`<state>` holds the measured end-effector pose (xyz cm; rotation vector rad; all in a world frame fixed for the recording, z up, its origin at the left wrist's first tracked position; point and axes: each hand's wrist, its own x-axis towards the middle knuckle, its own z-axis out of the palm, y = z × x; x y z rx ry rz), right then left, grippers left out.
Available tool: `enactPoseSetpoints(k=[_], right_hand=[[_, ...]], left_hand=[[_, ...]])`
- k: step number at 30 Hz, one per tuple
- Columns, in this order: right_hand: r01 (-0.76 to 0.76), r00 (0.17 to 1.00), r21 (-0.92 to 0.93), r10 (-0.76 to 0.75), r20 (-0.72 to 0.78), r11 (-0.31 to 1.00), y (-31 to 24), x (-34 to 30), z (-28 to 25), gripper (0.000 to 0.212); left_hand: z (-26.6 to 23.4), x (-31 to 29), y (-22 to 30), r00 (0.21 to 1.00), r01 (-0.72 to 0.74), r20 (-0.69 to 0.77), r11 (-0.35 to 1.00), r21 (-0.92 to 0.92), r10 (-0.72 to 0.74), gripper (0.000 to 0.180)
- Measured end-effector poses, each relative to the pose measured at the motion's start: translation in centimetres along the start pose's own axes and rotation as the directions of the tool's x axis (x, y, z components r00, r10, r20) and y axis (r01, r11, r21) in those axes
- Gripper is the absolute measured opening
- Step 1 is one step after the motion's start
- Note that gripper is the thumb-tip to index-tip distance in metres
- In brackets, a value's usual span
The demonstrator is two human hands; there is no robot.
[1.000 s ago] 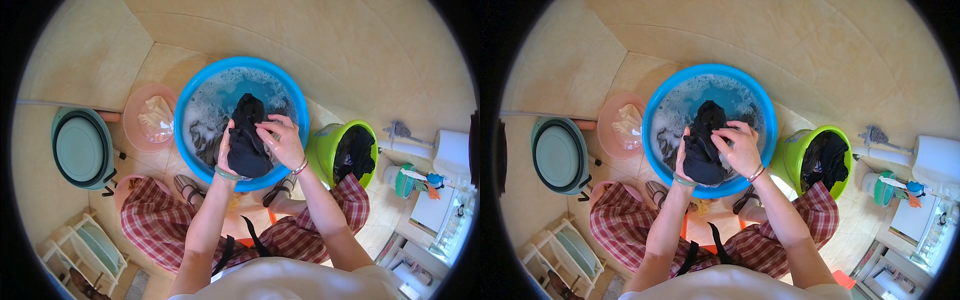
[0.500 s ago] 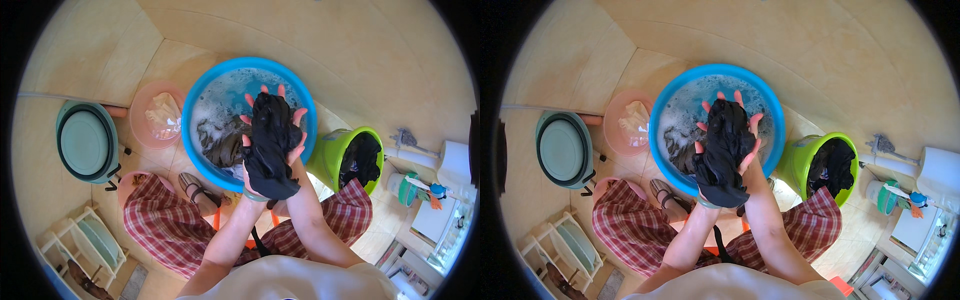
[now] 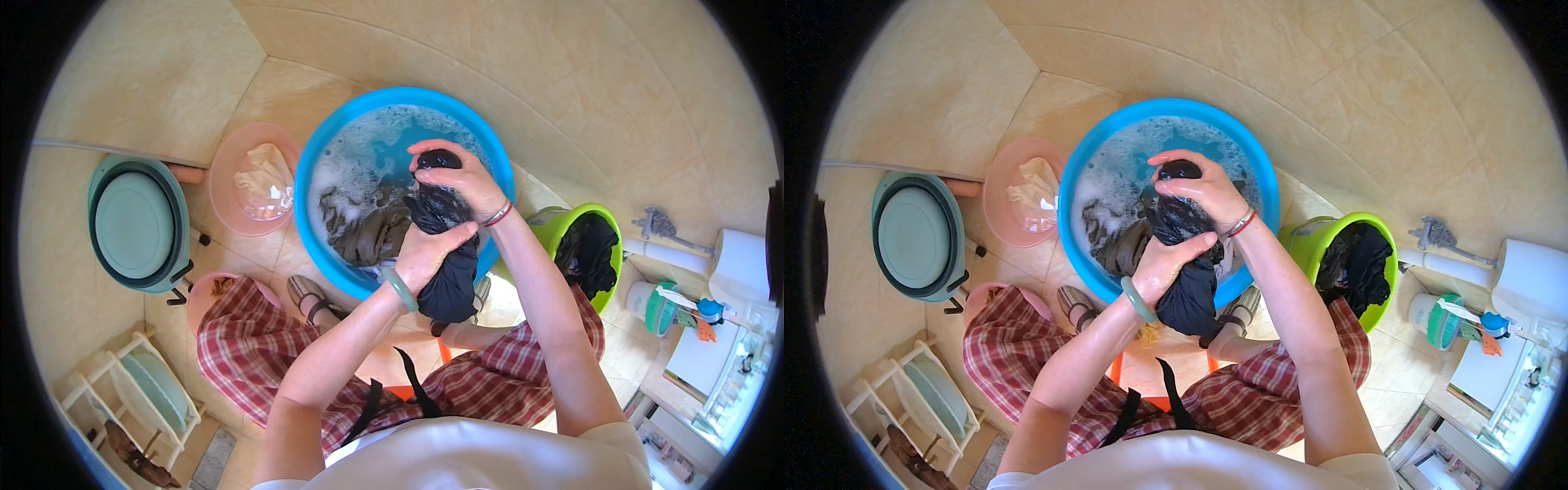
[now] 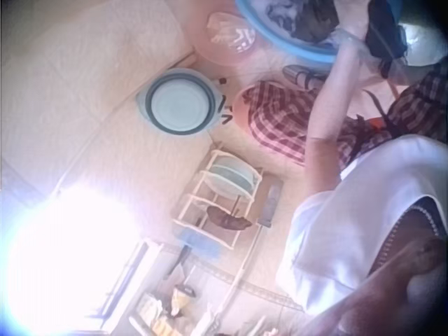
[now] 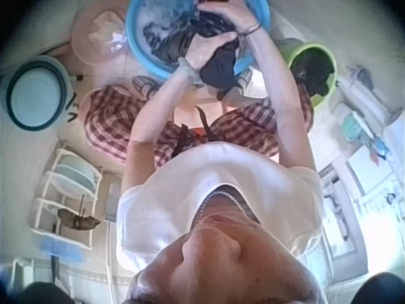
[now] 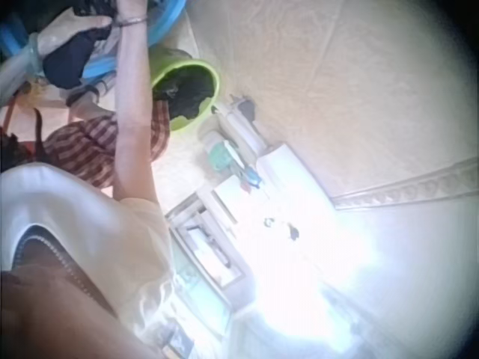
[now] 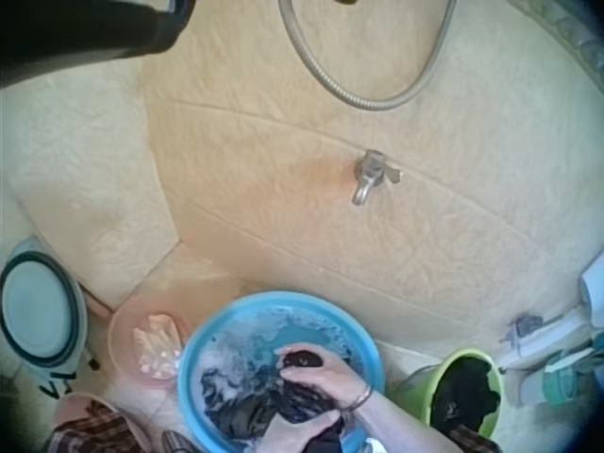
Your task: The person hand-washes various garments in a blue basin filled with soapy water. They scrub and rinse items one by one, including a striped shirt and dark pants, then transfer the washed clothes into a green bucket.
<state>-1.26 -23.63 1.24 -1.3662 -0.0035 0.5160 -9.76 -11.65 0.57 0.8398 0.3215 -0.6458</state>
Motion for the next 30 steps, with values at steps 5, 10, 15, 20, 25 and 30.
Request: enactPoseSetpoints(k=[5, 10, 15, 20, 25, 30], right_hand=[[0.103, 0.990, -0.282, -0.127, -0.065, 0.954, 0.9, 0.7, 1.0, 0.024], [0.039, 0.970, -0.651, -0.185, -0.158, 0.758, 3.0, 1.0, 1.4, 0.026], [-0.122, 0.960, -0.839, -0.153, -0.236, 0.531, 4.0, 1.5, 2.4, 0.032], [-0.188, 0.968, -0.900, -0.082, -0.238, 0.394, 5.4, 2.0, 2.6, 0.030], [-0.346, 0.923, -0.828, 0.003, -0.384, 0.441, 7.7, 2.3, 1.9, 0.032], [0.165, 0.975, -0.673, -0.221, 0.003, 0.721, 5.2, -0.7, -0.9, 0.055]], left_hand=[[-1.2, 1.2, -1.9, 0.982, -0.154, -0.051, 0.932, 0.329, 0.180, 0.042], [-2.0, 2.0, -2.6, 0.968, -0.124, -0.088, 0.756, 0.642, 0.233, 0.054], [-3.6, 3.3, -4.4, 0.970, -0.041, -0.131, 0.667, 0.744, 0.206, 0.057], [-5.1, 4.5, -6.5, 0.967, -0.017, -0.141, 0.606, 0.796, 0.211, 0.058], [-5.8, 5.5, -7.6, 0.954, 0.030, -0.207, 0.619, 0.785, 0.217, 0.053], [-5.2, 3.8, -5.6, 0.952, 0.183, -0.225, 0.975, -0.127, -0.208, 0.032]])
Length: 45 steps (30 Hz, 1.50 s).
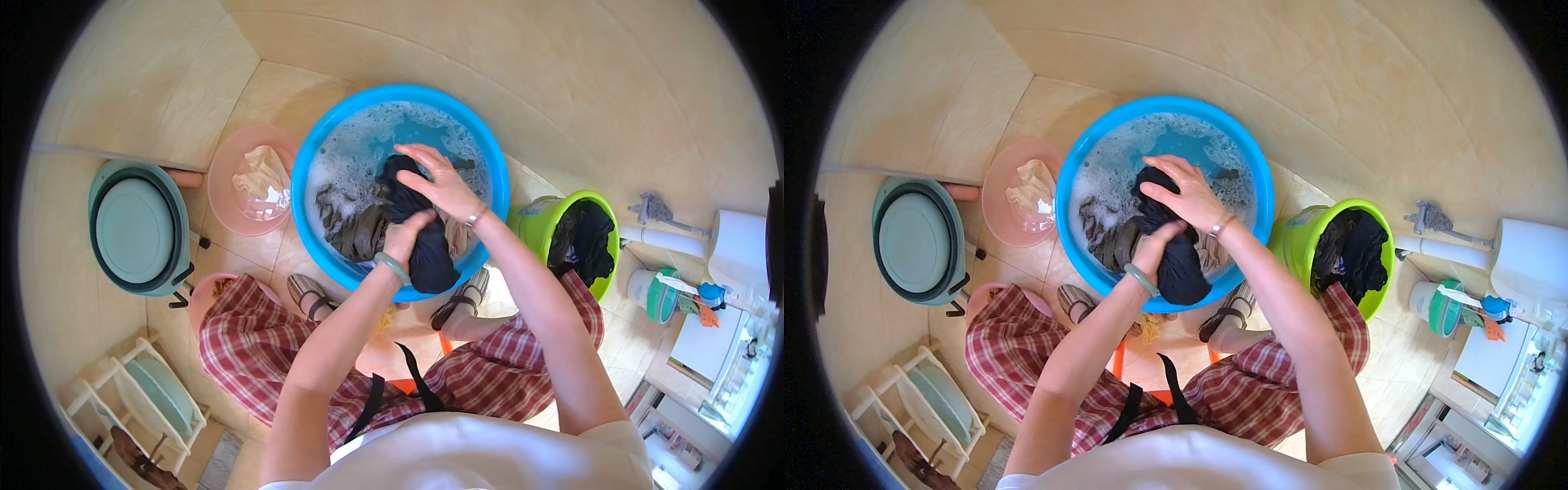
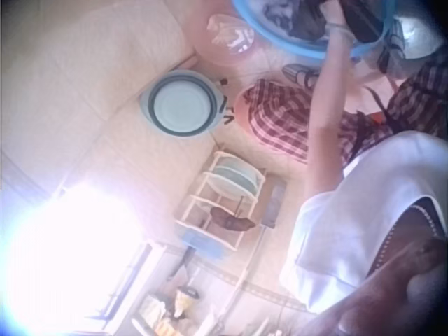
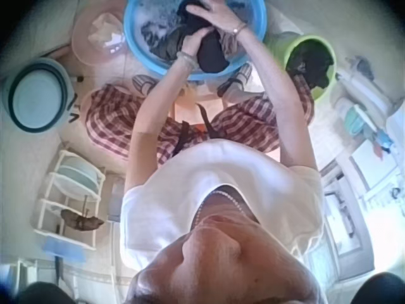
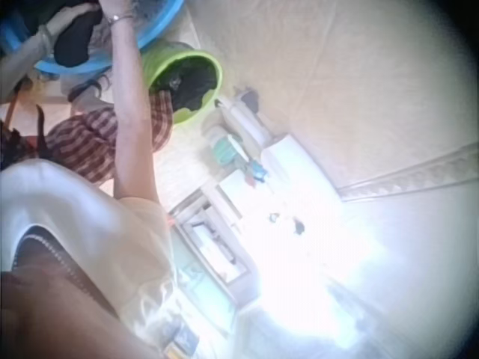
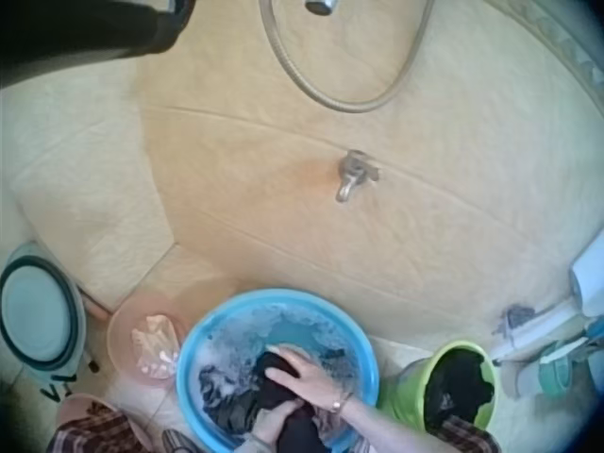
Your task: The person hand-washes various garments in a blue basin filled with soapy water. They scrub and rinse items one by one, including a striped shirt and dark pants, then transfer the washed clothes into a green bucket.
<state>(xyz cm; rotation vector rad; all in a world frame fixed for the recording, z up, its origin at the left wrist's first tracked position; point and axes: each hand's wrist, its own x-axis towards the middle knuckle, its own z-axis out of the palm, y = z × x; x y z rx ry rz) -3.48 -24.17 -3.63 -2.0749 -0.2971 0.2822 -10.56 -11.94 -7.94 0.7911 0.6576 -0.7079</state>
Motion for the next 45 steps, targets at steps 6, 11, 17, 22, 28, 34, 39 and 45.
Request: enactPoseSetpoints(k=[6, 11, 17, 22, 28, 34, 39, 45], right_hand=[[0.314, 0.944, -0.163, -0.327, -0.055, 0.935, -5.9, -5.6, -3.7, 0.066], [0.280, 0.798, 0.289, -0.055, -0.601, 0.915, -5.4, -6.1, 1.3, 0.045], [0.042, 0.856, 0.999, 0.517, -0.031, -0.010, -3.9, -5.2, 0.9, 0.031], [-0.323, 0.818, 0.931, 0.446, 0.365, -0.170, -4.0, -4.8, 0.6, 0.037], [-0.259, 0.956, 0.943, 0.085, 0.281, -0.209, -0.1, -3.6, 2.2, 0.041], [-0.504, 0.644, 0.843, 0.732, 0.222, 0.187, 0.7, -2.0, 1.7, 0.035], [-0.360, 0.924, 0.457, 0.379, 0.053, 0.813, -0.9, -4.1, -5.8, 0.028], [-0.519, 0.854, 0.292, 0.505, 0.127, 0.803, -4.0, -7.7, -13.5, 0.093]], left_hand=[[1.3, -0.4, 3.6, 0.976, 0.023, 0.179, 0.767, -0.641, 0.120, 0.035], [4.7, -1.2, 4.5, 0.965, -0.184, 0.032, 0.761, -0.622, 0.260, 0.030], [5.6, -4.8, 5.3, 0.560, -0.815, 0.065, 0.535, 0.223, 0.826, 0.035], [4.7, -7.2, 7.5, 0.425, -0.860, 0.539, 0.137, 0.492, 0.728, 0.046], [4.2, -7.1, 8.4, 0.435, -0.843, 0.718, -0.035, 0.537, 0.544, 0.059], [2.4, -2.6, 7.5, 0.620, -0.781, 0.434, 0.467, 0.414, 0.654, 0.043], [2.5, -0.4, 6.6, 0.984, -0.132, -0.101, 0.978, 0.162, 0.149, 0.041], [8.4, -1.9, 3.2, 0.924, -0.216, 0.344, 0.971, 0.105, 0.168, 0.046]])
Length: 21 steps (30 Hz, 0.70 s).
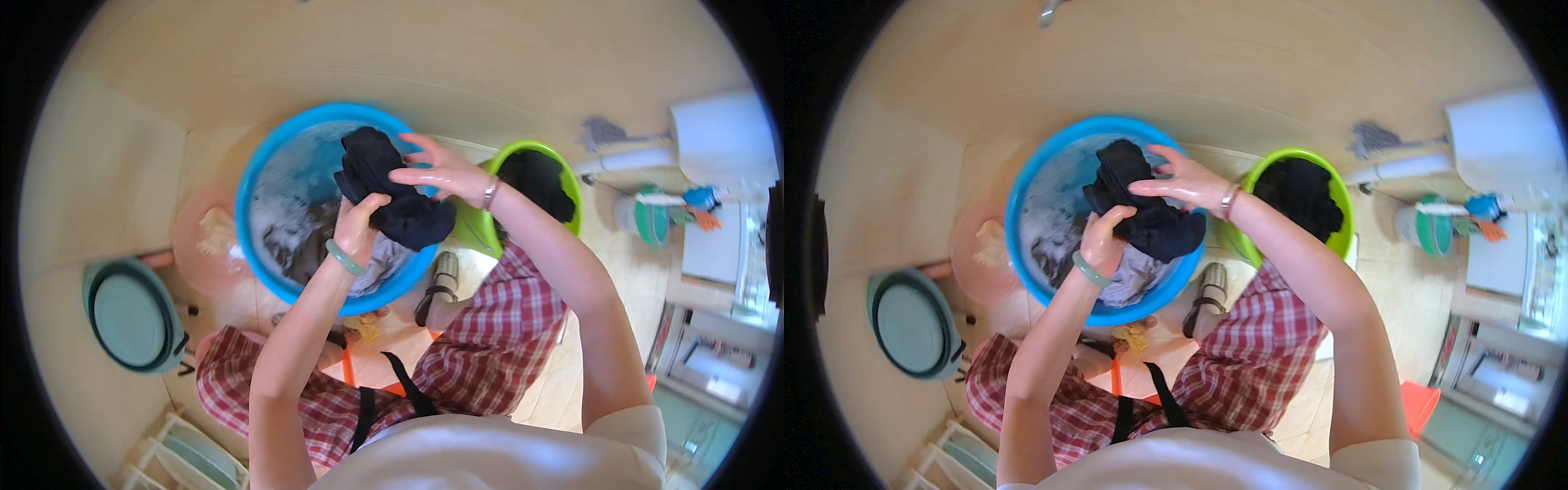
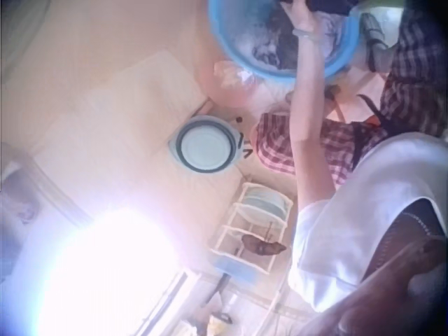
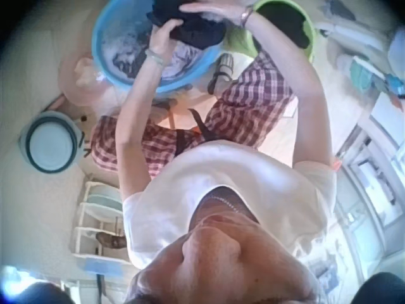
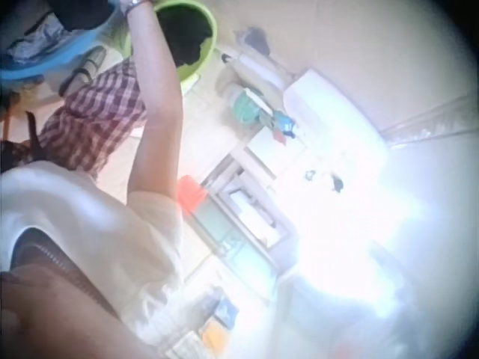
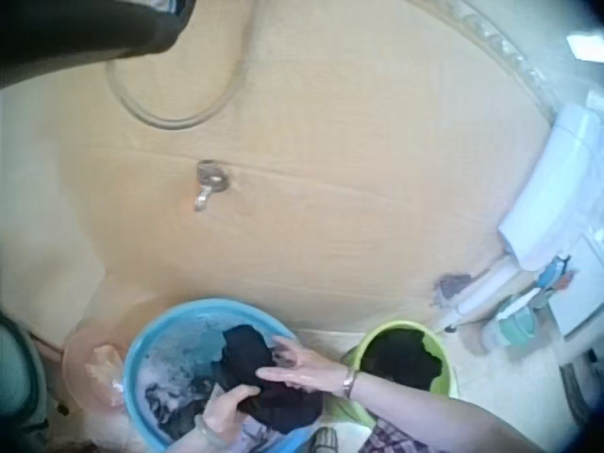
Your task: The person hand-washes various garments in a blue basin filled with soapy water. They scrub and rinse items one by one, including a striped shirt and dark pants, then transfer the washed clothes into a green bucket.
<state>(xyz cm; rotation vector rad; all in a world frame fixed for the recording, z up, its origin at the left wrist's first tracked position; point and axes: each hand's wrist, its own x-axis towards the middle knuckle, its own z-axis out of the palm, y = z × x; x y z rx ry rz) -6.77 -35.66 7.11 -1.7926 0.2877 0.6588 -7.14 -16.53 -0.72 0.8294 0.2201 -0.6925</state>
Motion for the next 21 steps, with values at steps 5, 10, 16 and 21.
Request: enactPoseSetpoints(k=[5, 10, 16, 21], right_hand=[[0.401, 0.868, -0.146, -0.426, -0.254, 0.904, 2.7, -3.2, -5.0, 0.096], [0.427, 0.816, 0.007, -0.383, -0.433, 0.904, 3.0, -12.2, -11.8, 0.071], [0.199, 0.773, -0.250, -0.308, -0.554, 0.948, 13.0, -15.8, -14.2, 0.063], [-0.021, 0.884, -0.580, -0.256, -0.391, 0.814, 21.2, -13.3, -9.8, 0.071]], left_hand=[[8.4, 0.3, 1.3, 0.949, 0.128, 0.289, 0.992, 0.010, -0.125, 0.044], [16.2, 3.3, -1.8, 0.877, -0.026, 0.426, 0.865, 0.501, -0.221, 0.056], [17.6, 5.5, -8.7, 0.864, 0.068, 0.352, 0.776, 0.627, -0.360, 0.080], [12.1, 5.3, -9.5, 0.898, 0.153, 0.256, 0.802, 0.578, -0.356, 0.056]])
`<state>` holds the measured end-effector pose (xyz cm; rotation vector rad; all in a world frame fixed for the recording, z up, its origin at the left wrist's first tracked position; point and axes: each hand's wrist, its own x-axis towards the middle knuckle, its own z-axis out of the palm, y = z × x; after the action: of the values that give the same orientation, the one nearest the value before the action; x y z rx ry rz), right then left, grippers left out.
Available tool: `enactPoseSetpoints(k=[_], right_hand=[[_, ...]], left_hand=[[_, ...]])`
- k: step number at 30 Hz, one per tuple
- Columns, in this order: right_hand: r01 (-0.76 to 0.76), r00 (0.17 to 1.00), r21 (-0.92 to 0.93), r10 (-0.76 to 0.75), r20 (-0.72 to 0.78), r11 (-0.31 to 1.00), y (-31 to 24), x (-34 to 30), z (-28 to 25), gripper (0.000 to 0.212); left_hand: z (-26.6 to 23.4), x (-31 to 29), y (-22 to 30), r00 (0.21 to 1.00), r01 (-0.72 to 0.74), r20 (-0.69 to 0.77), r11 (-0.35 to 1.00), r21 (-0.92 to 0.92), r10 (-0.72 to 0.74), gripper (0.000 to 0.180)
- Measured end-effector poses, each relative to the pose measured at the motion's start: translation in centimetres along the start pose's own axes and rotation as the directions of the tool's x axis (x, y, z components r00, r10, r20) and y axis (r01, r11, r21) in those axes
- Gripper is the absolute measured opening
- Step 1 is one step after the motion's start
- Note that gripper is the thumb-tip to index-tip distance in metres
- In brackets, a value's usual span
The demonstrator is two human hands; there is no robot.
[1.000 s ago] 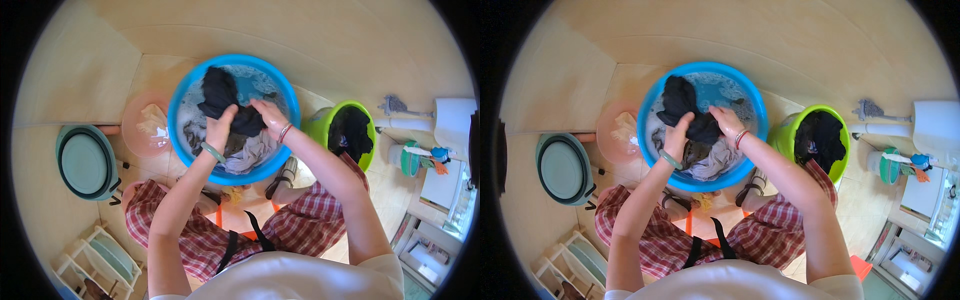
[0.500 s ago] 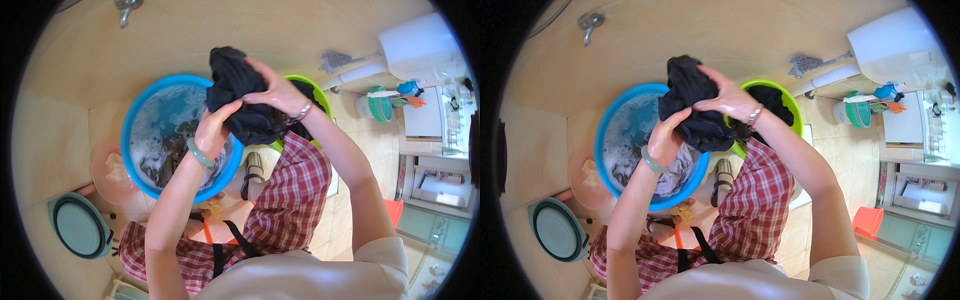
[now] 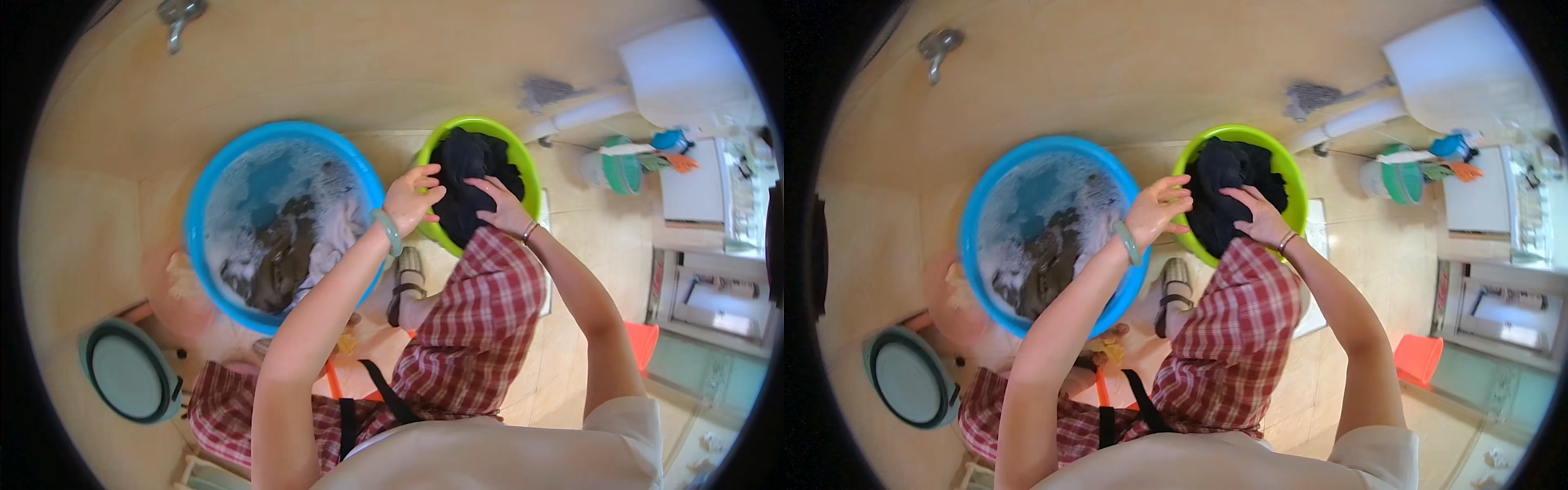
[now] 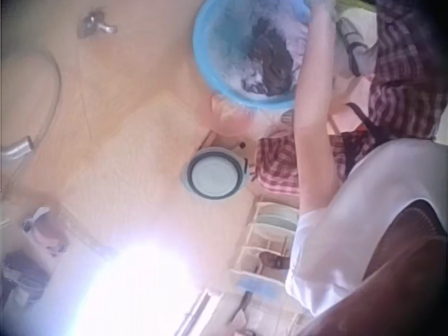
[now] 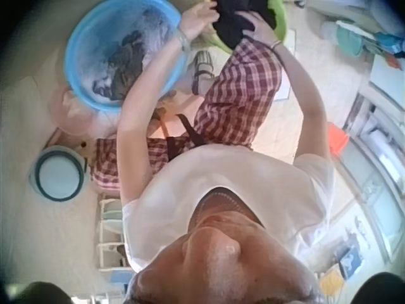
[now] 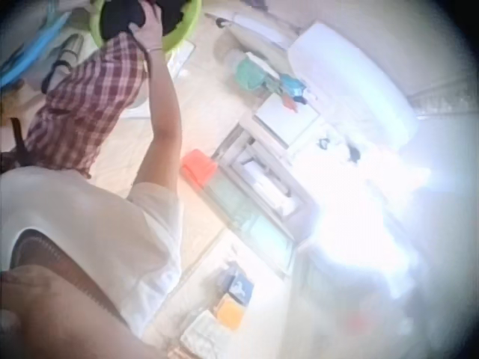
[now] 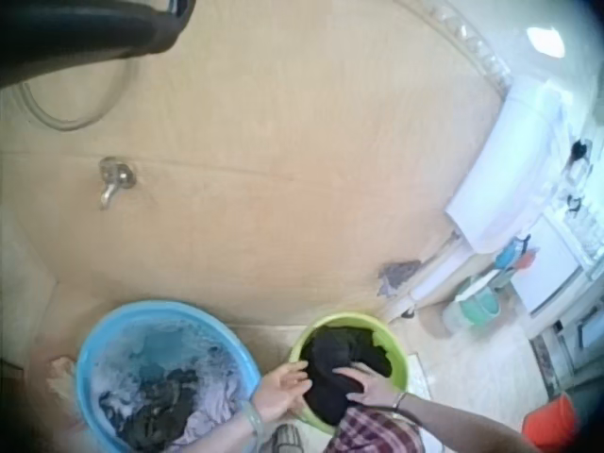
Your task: The person hand-washes various garments in a blue basin filled with soapy water. They scrub and rinse items one by one, including a striped shirt and dark pants, then transfer the washed clothes into a green bucket.
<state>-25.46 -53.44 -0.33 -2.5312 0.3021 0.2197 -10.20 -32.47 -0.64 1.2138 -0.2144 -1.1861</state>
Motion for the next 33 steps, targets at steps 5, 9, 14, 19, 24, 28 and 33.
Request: enactPoseSetpoints(k=[5, 9, 14, 19, 24, 28, 33], right_hand=[[-0.046, 0.965, -0.594, 0.189, 0.181, 0.803, -8.5, 3.1, -2.7, 0.049], [0.344, 0.935, -0.636, -0.313, 0.166, 0.691, -14.2, 7.5, 0.2, 0.010], [0.462, 0.845, -0.268, -0.328, 0.423, 0.845, -15.4, 10.6, 16.3, 0.058], [0.480, 0.864, -0.383, -0.352, 0.359, 0.789, -12.7, 11.6, 24.0, 0.047], [0.150, 0.964, 0.202, -0.189, 0.189, 0.968, -18.2, 12.3, 18.6, 0.023], [0.052, 0.967, 0.283, -0.119, 0.224, 0.958, -25.1, 10.6, 11.1, 0.022], [0.217, 0.958, 0.476, -0.279, 0.062, 0.852, -30.9, 8.2, 4.9, 0.022]], left_hand=[[-11.0, -4.4, -4.6, 0.961, 0.041, -0.267, 0.994, -0.103, -0.067, 0.036], [-20.4, -8.8, -14.3, 0.881, 0.071, -0.472, 0.996, 0.061, -0.034, 0.032], [-21.7, -11.3, -19.2, 0.828, 0.056, -0.556, 0.998, -0.037, -0.067, 0.029], [-21.3, -12.9, -18.3, 0.843, -0.038, -0.536, 0.990, -0.136, -0.042, 0.029], [-22.9, -13.4, -19.4, 0.816, -0.058, -0.565, 0.955, -0.290, -0.122, 0.030], [-23.2, -12.1, -18.0, 0.823, -0.109, -0.561, 0.946, -0.306, -0.087, 0.029], [-24.4, -11.6, -15.3, 0.840, -0.100, -0.542, 0.987, -0.129, 0.014, 0.026]])
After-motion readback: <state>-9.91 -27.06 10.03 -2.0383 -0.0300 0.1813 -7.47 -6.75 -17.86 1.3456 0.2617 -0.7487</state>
